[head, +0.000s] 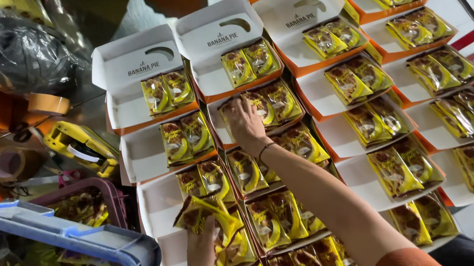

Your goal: The person picks up yellow packets of banana pie from a blue plastic crate and places them into open white and orange cardboard boxes arranged on a table.

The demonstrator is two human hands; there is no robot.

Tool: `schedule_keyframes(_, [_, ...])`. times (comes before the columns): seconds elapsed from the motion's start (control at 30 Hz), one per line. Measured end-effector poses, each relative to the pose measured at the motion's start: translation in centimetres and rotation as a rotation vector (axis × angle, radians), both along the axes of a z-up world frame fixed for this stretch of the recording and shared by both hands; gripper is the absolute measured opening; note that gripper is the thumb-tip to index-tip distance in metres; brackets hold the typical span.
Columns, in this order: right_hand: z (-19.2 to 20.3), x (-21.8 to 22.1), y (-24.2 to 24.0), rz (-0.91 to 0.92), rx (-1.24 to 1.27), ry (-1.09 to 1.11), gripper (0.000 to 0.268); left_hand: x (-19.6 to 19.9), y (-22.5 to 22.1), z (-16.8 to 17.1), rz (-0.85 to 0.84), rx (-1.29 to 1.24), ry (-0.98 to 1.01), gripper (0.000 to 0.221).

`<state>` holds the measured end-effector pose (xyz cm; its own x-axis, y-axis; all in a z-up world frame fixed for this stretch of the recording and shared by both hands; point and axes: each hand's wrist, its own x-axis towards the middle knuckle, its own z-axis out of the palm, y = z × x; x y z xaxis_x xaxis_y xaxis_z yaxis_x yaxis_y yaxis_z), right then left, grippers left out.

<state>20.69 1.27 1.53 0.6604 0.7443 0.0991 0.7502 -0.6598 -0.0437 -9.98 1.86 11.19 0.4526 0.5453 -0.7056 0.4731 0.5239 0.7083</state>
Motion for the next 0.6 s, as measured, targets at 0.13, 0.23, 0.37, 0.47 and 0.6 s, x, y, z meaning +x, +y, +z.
schedule_keyframes(0.13, [-0.5, 0.7, 0.4, -0.044, -0.156, 0.406, 0.073, 4.9, 1.9, 2.6, -0.042, -0.051, -0.138, 0.036])
schedule_keyframes(0.23, [-1.5, 0.6, 1.4, -0.08, -0.312, 0.24, 0.092, 9.6, 3.9, 1.9, -0.056, 0.026, -0.004, 0.067])
schedule_keyframes(0.37, [-5.1, 2.3, 1.1, -0.071, -0.051, -0.287, 0.03, 17.3, 6.3, 2.7, -0.035, 0.104, -0.081, 0.063])
schedule_keyframes(0.47, [0.0, 0.0, -1.2, -0.114, -0.156, -0.109, 0.053, 20.8, 7.5, -1.3, -0.124, 0.139, -0.061, 0.061])
schedule_keyframes(0.6, [-0.6, 1.8, -3.0, -0.136, -0.292, 0.114, 0.091, 23.0, 9.7, -6.3, -0.236, 0.179, -0.022, 0.066])
